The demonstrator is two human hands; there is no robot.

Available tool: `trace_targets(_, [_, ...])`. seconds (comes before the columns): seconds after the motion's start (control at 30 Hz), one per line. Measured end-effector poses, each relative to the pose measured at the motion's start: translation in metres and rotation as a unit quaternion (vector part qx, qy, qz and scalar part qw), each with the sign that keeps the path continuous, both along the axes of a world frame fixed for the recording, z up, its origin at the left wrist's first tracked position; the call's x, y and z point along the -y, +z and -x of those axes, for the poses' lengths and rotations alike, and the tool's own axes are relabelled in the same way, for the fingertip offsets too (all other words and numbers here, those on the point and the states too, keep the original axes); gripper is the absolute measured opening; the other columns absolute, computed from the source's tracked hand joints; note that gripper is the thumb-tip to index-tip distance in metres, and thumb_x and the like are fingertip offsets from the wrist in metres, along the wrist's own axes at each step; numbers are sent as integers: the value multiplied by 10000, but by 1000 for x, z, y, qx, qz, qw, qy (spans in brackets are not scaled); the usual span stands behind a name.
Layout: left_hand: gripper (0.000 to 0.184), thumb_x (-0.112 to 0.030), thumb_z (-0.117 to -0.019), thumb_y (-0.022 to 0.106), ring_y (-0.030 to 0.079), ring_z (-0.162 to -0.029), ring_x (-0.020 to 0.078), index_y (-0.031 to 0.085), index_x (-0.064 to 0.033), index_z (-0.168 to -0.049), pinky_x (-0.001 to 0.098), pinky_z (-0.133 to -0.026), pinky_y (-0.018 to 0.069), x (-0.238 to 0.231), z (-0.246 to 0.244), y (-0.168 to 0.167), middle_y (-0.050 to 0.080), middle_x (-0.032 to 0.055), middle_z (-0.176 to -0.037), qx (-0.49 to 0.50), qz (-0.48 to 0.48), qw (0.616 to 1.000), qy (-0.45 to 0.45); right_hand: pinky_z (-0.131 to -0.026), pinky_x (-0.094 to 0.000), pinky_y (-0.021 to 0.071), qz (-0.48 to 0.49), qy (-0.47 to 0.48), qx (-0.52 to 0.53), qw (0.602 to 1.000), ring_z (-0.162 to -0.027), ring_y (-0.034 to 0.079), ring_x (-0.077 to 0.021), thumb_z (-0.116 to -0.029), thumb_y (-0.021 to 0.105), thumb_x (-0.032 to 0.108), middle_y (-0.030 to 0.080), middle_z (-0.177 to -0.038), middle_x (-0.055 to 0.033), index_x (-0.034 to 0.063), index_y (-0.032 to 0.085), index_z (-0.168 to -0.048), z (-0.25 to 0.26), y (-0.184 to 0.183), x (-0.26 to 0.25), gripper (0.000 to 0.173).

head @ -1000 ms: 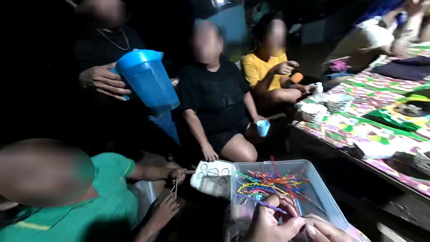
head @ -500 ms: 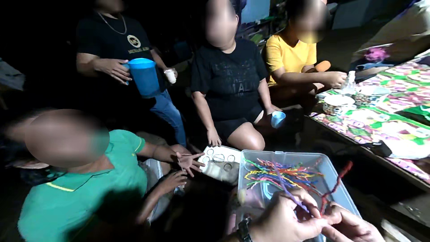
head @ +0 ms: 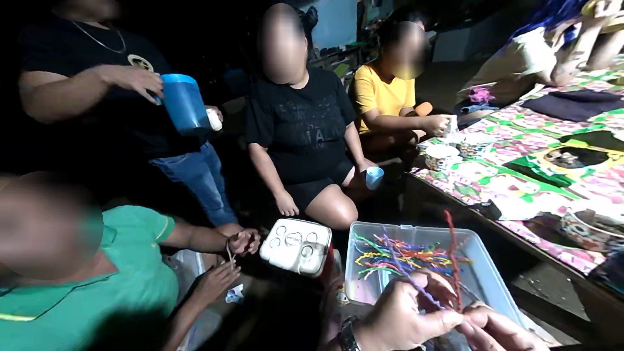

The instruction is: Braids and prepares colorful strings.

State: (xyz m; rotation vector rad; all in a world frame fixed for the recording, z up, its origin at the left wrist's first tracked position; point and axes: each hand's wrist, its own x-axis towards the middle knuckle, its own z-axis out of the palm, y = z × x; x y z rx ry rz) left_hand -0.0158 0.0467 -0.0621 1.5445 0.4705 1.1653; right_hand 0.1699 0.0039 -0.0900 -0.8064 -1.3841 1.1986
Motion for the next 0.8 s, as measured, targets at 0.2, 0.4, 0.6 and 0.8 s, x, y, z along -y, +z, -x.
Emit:
trace_targets(0.2, [148, 68, -902, 656, 650, -891, 4, 667, 46, -1048, 200, -831, 547, -2, -2, -1, 705, -13, -966, 3, 68, 995, -75, -744, -192, 564, 33, -4, -33, 999, -804, 642, 27, -937, 685, 51, 692, -917, 149, 195, 686, -960, -4, 5, 4, 146])
trace_targets(0.4, [133, 44, -896, 677, 648, -690, 12, 668, -70, -964, 182, -621, 554, -1, 6, 4, 701, -52, -841, -15, 170, 985, -10, -703, -126, 536, -100, -111, 150, 977, -785, 622, 29, -985, 653, 251, 684, -917, 19, 78, 736, -983, 12, -5, 0, 192])
trace_targets(0.6, [172, 75, -896, 656, 674, -668, 15, 667, -96, -908, 170, -609, 572, 1, 27, 13, 718, -46, -807, -13, 205, 979, 20, -762, -145, 506, -212, -110, 217, 947, -816, 608, -27, -1037, 553, 247, 650, -850, -47, 31, 703, -942, 23, -1, -7, 280])
trace_targets(0.8, [142, 67, -936, 607, 659, -630, 36, 663, -63, -941, 175, -598, 567, -10, 42, 16, 706, -4, -766, 38, 212, 969, 122, -694, -124, 521, -105, -96, 135, 981, -758, 605, 42, -1036, 565, 238, 661, -863, 17, 43, 691, -972, 34, -4, -14, 240])
